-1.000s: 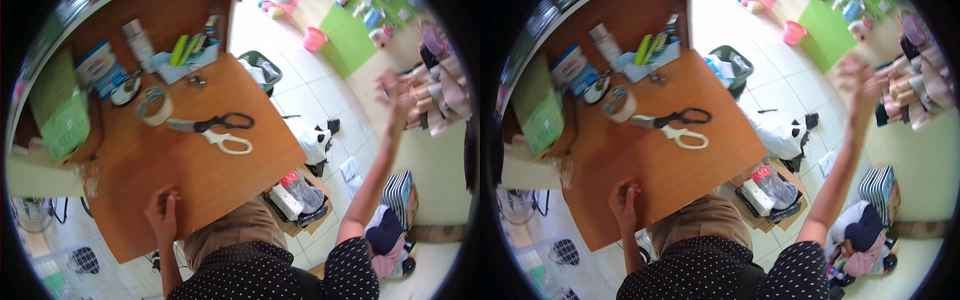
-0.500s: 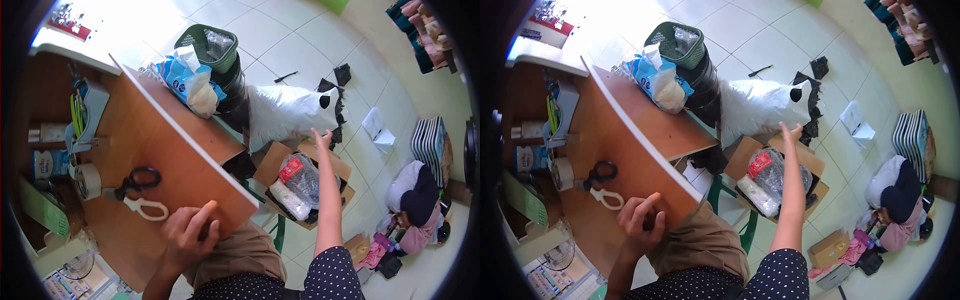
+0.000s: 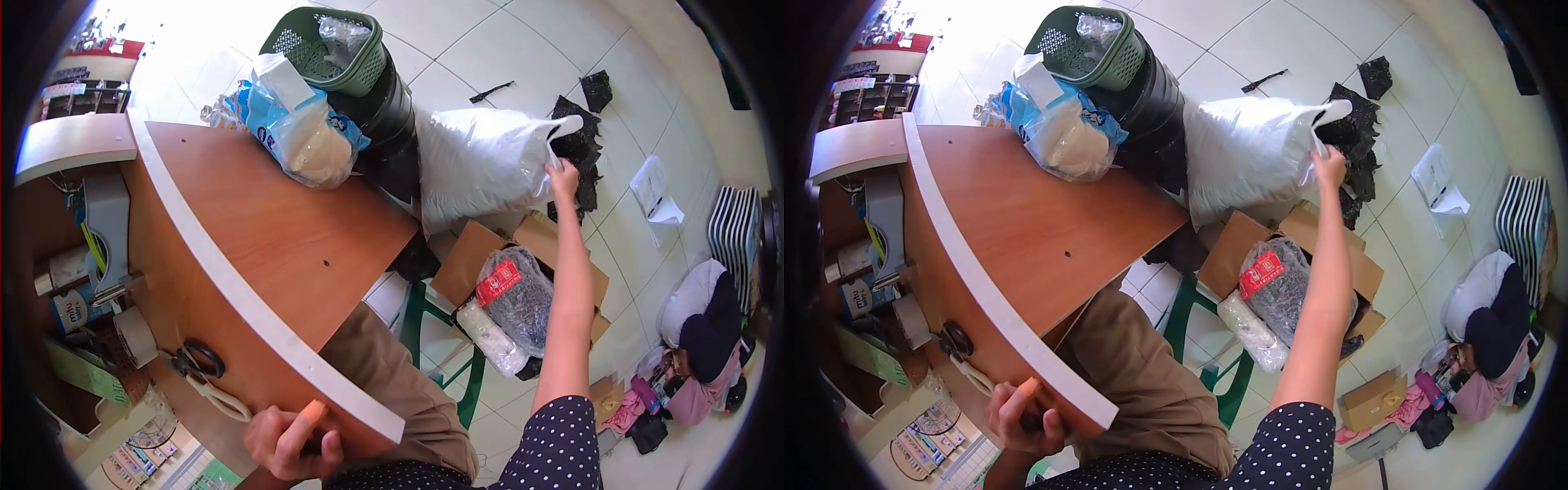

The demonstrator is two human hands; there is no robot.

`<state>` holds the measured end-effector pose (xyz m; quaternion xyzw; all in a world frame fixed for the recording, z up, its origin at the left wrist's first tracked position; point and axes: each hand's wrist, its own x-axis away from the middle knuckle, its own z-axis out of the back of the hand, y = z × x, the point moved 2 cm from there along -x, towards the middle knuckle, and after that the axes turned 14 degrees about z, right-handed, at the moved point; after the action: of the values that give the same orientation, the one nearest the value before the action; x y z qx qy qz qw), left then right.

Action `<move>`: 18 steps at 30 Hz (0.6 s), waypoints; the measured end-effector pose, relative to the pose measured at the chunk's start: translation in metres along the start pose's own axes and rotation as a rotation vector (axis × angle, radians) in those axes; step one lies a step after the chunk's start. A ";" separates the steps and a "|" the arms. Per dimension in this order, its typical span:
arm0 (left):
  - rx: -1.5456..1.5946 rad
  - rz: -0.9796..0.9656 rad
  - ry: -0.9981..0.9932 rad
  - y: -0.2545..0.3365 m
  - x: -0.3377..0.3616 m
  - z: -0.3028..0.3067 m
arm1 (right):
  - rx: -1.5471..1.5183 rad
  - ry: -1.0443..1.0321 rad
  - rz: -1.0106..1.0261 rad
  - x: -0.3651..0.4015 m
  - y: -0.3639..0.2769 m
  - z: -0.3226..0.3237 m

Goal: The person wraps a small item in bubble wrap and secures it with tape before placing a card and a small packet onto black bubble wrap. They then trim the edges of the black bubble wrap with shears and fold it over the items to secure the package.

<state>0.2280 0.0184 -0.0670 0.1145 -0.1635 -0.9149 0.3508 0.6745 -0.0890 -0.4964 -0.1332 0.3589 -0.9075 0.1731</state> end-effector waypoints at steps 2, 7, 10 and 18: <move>-0.044 0.019 -0.017 0.002 0.002 0.002 | 0.184 0.224 0.124 0.013 -0.053 -0.012; -0.107 0.011 -0.003 0.002 0.008 0.000 | 0.210 0.491 0.562 0.091 -0.148 -0.069; -0.019 0.055 -0.074 0.010 -0.005 0.010 | -0.343 -0.105 0.664 0.138 -0.155 -0.157; 0.077 0.024 0.044 0.005 -0.006 0.002 | 0.065 -0.948 0.219 0.179 -0.132 -0.298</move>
<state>0.2352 0.0194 -0.0625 0.1461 -0.1923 -0.9010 0.3604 0.3750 0.1081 -0.5945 -0.4878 0.2238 -0.7340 0.4162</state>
